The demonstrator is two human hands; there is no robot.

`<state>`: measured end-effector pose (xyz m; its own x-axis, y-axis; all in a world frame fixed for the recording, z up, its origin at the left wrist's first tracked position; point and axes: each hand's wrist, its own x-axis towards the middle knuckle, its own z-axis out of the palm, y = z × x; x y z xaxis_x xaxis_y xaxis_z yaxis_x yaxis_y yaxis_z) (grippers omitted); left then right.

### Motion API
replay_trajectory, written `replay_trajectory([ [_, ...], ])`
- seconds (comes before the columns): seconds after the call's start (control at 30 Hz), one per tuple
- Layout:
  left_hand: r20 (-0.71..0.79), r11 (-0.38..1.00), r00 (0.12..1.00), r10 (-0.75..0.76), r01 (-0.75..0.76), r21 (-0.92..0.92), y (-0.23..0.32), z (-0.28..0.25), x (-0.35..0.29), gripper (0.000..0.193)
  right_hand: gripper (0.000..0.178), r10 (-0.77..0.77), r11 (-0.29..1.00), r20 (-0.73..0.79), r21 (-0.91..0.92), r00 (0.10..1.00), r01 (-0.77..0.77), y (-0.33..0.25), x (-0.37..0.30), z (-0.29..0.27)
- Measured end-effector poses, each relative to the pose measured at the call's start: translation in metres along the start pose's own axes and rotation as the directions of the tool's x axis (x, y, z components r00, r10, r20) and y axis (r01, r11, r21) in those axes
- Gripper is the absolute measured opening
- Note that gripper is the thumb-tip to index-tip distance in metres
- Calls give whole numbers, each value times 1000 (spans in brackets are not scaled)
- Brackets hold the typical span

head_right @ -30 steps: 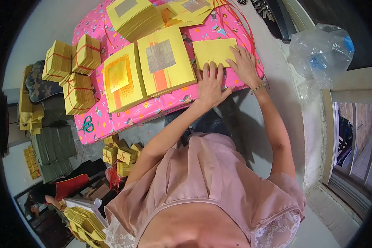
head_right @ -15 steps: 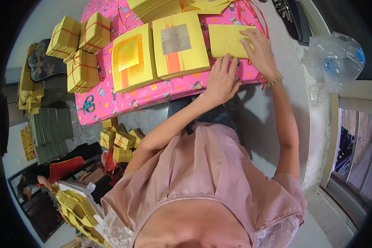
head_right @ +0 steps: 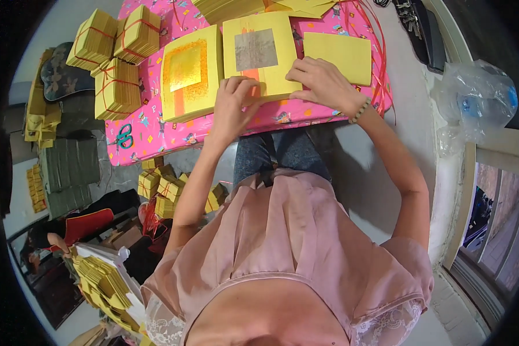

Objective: Folding and stacking ceremonial joss paper with gold and silver foil.

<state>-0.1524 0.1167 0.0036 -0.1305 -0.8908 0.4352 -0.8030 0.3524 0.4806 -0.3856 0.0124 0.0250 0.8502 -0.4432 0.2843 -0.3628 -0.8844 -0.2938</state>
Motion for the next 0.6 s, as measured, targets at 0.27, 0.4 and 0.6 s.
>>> replay_trajectory([
  [0.27, 134, 989, 990, -46, 64, -137, -20, -16, 4, 31, 23, 79, 984, 26, 155, 997, -82, 6, 2, -3],
  [0.4, 160, 980, 986, -52, 81, -182, -26, -20, 5, 28, 19, 121, 961, 73, 242, 990, -136, 7, 5, -6],
  [0.6, 218, 972, 973, -82, 126, -196, -33, -23, 6, 26, 19, 170, 918, 81, 350, 982, -188, 11, 6, -3],
])
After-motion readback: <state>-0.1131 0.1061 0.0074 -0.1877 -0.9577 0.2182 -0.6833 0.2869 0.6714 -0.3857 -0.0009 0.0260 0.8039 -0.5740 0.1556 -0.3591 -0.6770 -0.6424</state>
